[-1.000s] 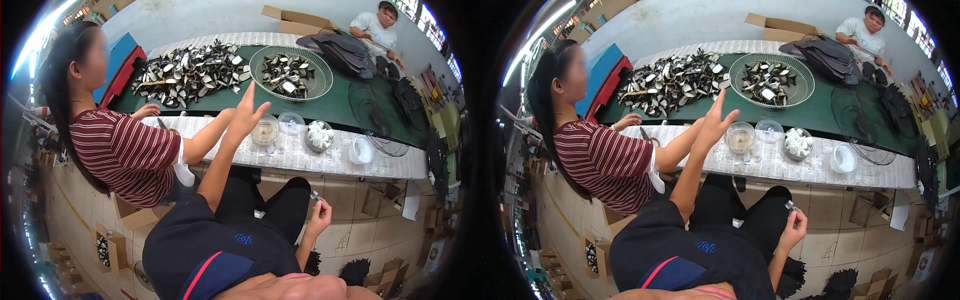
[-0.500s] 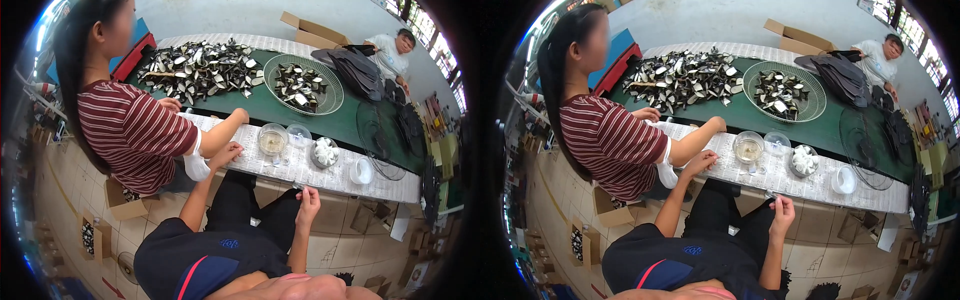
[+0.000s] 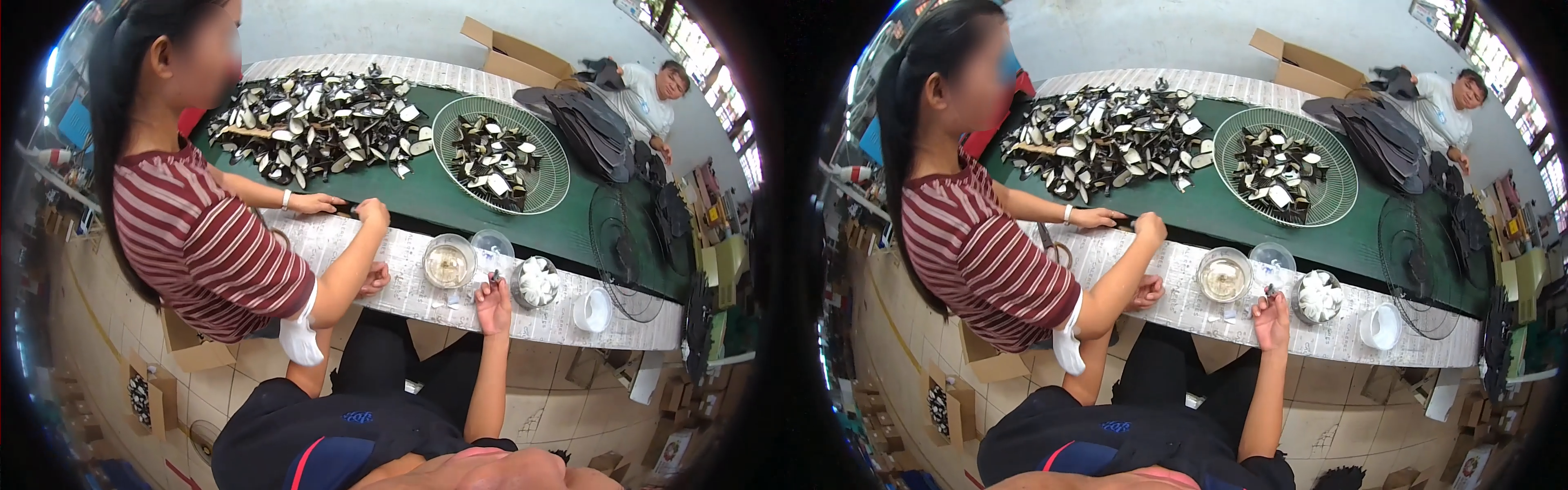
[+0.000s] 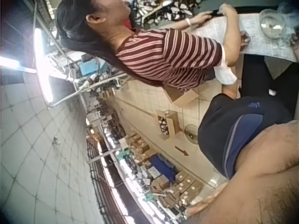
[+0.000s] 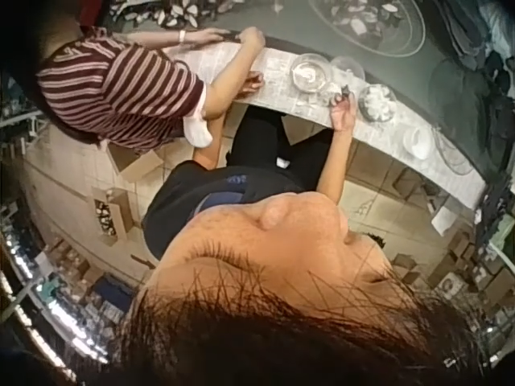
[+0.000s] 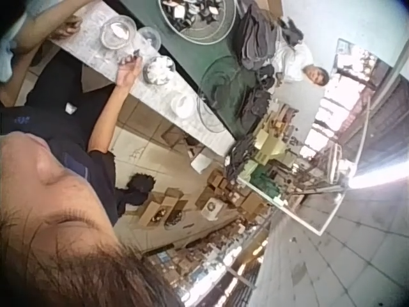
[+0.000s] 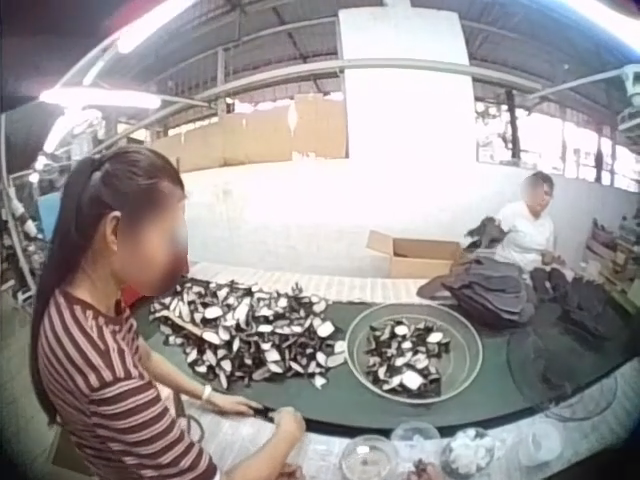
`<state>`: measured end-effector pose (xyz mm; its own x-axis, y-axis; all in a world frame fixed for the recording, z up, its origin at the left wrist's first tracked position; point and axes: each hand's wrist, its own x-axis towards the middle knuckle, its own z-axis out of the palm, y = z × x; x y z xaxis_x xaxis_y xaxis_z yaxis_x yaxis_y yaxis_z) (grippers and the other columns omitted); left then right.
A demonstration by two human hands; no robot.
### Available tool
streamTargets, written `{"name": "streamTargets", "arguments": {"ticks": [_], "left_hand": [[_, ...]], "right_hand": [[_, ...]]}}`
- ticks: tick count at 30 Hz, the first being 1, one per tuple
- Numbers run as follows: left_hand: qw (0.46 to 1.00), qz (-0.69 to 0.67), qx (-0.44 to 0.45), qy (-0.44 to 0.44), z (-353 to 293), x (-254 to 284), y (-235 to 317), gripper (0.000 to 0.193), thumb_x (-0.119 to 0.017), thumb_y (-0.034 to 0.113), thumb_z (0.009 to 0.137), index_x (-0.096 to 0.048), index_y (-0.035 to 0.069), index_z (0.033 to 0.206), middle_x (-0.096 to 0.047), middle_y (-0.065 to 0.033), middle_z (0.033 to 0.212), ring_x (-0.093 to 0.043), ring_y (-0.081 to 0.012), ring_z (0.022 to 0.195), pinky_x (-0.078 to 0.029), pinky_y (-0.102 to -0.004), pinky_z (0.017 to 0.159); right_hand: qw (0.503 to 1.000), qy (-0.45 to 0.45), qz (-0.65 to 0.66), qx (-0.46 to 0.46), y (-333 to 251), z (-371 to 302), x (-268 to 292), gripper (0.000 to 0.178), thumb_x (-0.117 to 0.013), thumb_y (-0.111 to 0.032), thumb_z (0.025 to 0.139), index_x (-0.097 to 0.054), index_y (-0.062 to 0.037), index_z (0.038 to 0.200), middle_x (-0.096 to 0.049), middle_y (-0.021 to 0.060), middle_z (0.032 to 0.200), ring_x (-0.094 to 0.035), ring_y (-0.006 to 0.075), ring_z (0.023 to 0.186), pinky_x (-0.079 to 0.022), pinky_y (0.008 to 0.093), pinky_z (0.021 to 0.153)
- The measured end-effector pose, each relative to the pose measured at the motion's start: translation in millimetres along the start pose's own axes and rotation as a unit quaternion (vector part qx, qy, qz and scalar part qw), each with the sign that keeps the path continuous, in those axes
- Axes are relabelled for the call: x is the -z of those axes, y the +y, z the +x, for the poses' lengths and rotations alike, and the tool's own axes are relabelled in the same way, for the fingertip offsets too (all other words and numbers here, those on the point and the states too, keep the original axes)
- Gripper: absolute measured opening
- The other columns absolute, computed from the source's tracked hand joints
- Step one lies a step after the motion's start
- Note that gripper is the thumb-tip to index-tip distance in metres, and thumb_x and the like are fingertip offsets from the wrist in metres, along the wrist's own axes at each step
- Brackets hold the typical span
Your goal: Applying glue and assembling small components for shoe manufacturing.
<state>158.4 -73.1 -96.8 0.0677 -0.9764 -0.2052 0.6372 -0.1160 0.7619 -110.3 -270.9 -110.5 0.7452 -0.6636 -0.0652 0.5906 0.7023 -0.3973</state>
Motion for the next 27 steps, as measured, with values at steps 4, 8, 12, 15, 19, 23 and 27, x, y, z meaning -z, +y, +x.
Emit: {"name": "streamTargets", "arguments": {"ticks": [4, 8, 12, 15, 19, 23, 27], "left_hand": [[0.996, 0.086, -0.005, 0.023, 0, -16, 8, 0.022, -0.052, 0.024, 0.101, -0.06, 0.005, 0.106, -0.059, 0.0005, 0.077, -0.053, -0.005, 0.06, -0.041, -0.0178, 0.052], [0.98, 0.183, -0.029, 0.074, -10, -32, 29, 0.022, -0.053, 0.025, 0.1, -0.061, 0.006, 0.106, -0.06, 0.0005, 0.077, -0.053, -0.0046, 0.06, -0.04, -0.0176, 0.052], [0.957, 0.25, -0.103, 0.101, 31, -33, 21, 0.036, -0.062, 0.035, 0.095, -0.062, 0.007, 0.118, -0.064, 0.0002, 0.086, -0.058, -0.0077, 0.067, -0.048, -0.0239, 0.056], [0.909, 0.249, -0.21, 0.26, 76, -26, 50, 0.023, -0.056, 0.03, 0.098, -0.065, 0.009, 0.103, -0.061, 0.0011, 0.069, -0.054, -0.0046, 0.054, -0.038, -0.0183, 0.045], [0.691, 0.408, -0.348, 0.485, 130, 49, 108, 0.028, -0.066, 0.024, 0.088, -0.061, 0.002, 0.104, -0.066, -0.0101, 0.082, -0.065, -0.0243, 0.074, -0.053, -0.0343, 0.067], [0.52, 0.644, -0.229, 0.513, 165, 89, 137, 0.034, -0.066, 0.032, 0.086, -0.063, 0.005, 0.107, -0.058, -0.0161, 0.115, -0.05, -0.0381, 0.111, -0.043, -0.0472, 0.093], [0.498, 0.704, -0.218, 0.456, 186, 71, 113, 0.038, -0.066, 0.044, 0.085, -0.066, 0.011, 0.103, -0.057, -0.0106, 0.108, -0.047, -0.0359, 0.107, -0.038, -0.0506, 0.09]], "right_hand": [[0.999, 0.021, -0.005, -0.038, 3, 5, 6, 0.017, -0.056, -0.025, 0.098, -0.063, -0.0122, 0.108, -0.065, 0.0012, 0.112, -0.051, 0.0127, 0.08, -0.041, 0.029, 0.067], [1.0, 0.011, -0.011, -0.027, -8, -2, 10, 0.019, -0.055, -0.027, 0.099, -0.062, -0.0138, 0.112, -0.064, -0.0006, 0.113, -0.053, 0.0121, 0.083, -0.042, 0.029, 0.067], [0.999, 0.007, -0.023, -0.024, -7, 0, 8, 0.019, -0.055, -0.027, 0.099, -0.061, -0.0149, 0.113, -0.063, -0.0013, 0.112, -0.053, 0.0124, 0.085, -0.042, 0.0295, 0.068], [1.0, -0.001, 0.0, -0.031, -5, -1, 13, 0.018, -0.056, -0.025, 0.099, -0.059, -0.0153, 0.113, -0.063, -0.0011, 0.109, -0.053, 0.0144, 0.085, -0.043, 0.0301, 0.068], [0.999, -0.003, -0.004, -0.041, -2, 2, -5, 0.014, -0.056, -0.025, 0.099, -0.058, -0.0148, 0.108, -0.062, -0.0008, 0.107, -0.054, 0.0154, 0.085, -0.044, 0.0307, 0.067], [0.998, -0.009, -0.002, -0.061, -1, 6, -12, 0.013, -0.056, -0.025, 0.099, -0.057, -0.0145, 0.106, -0.062, -0.001, 0.106, -0.054, 0.0159, 0.086, -0.044, 0.0309, 0.068], [0.998, 0.005, -0.001, -0.055, -11, -1, -3, 0.012, -0.057, -0.025, 0.098, -0.057, -0.0154, 0.105, -0.062, -0.0013, 0.103, -0.054, 0.0165, 0.087, -0.044, 0.0316, 0.069]]}}
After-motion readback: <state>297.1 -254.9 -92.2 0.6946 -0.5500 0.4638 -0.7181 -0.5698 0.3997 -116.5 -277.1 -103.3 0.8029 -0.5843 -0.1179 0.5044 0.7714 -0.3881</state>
